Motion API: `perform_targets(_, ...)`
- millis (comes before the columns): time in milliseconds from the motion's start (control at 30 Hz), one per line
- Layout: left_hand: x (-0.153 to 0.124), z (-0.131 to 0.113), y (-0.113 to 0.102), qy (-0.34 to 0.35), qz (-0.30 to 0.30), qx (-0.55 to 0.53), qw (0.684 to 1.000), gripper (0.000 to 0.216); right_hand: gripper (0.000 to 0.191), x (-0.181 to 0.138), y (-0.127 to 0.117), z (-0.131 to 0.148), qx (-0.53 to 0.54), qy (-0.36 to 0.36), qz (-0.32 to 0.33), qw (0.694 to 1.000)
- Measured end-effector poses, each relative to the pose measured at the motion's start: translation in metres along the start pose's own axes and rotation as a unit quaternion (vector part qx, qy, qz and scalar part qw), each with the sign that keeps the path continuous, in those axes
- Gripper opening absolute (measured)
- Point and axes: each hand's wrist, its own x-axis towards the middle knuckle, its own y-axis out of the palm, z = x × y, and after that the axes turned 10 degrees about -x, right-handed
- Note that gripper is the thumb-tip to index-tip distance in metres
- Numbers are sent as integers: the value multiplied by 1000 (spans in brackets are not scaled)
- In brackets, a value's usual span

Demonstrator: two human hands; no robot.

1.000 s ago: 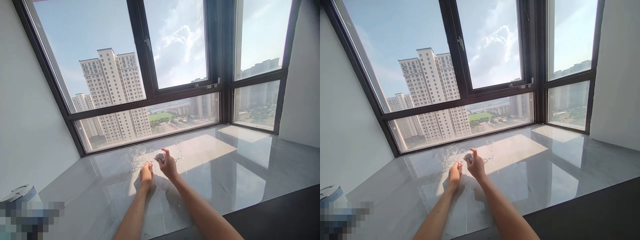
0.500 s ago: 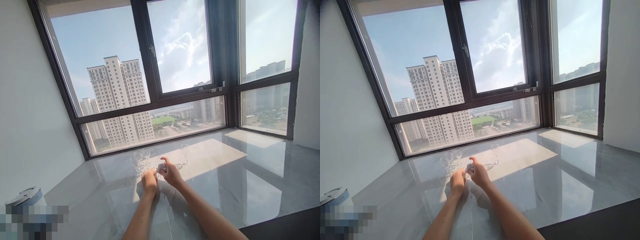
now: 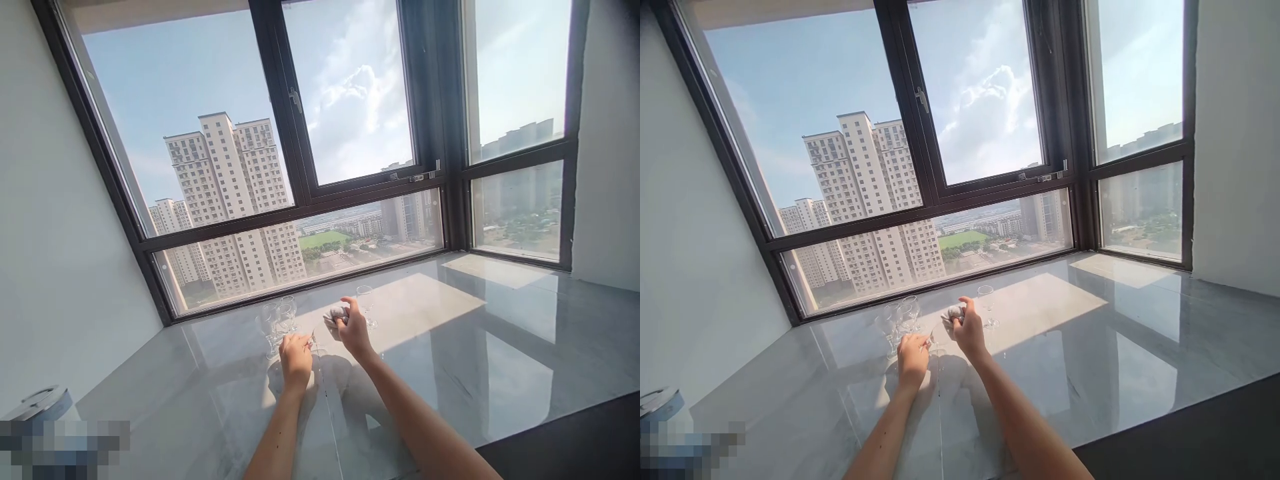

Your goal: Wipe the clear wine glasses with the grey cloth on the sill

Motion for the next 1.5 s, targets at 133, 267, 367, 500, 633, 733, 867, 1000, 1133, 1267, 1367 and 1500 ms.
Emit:
perform_targets(133,2,6,4,-30,-3,-18,999,29,49,2,-6,-3,-10,14,1,1000)
perform_targets(267,4,10,5,-56,-37,-22,998,25,51,3,-8,-7,-45,4,28,999)
perform_targets(367,3,9,3,-53,-34,-4,998,26,52,2,-6,-9,-23,-12,62,998)
perform_targets(500,0,4,1,-23,0,1,1000,30,52,-1,-3,-8,85,-18,145,986)
perform_targets(633,0,2,0,-11,10,-24,1000,31,52,-1,-8,-3,172,57,181,967)
perform_targets(733,1,-2,2,-2,45,-87,995,25,53,2,-10,-1,212,102,163,958)
perform_targets(867,-1,-11,3,1,76,-170,982,21,50,6,-9,-5,195,120,68,971)
perform_targets(1000,-1,-22,3,-11,64,-220,973,23,50,8,-13,-11,103,107,-51,988)
perform_targets(1133,-1,-28,4,-71,61,-314,945,24,50,4,-9,-12,81,104,-43,990)
perform_targets(1267,-3,-32,6,-71,88,-334,936,24,50,-4,5,-10,124,100,69,985)
perform_targets(1367,-3,-33,7,-78,72,-323,940,24,54,-8,8,-6,156,135,101,973)
perform_targets(1500,-3,-33,8,-129,68,-356,923,25,57,-7,1,-1,161,159,128,966)
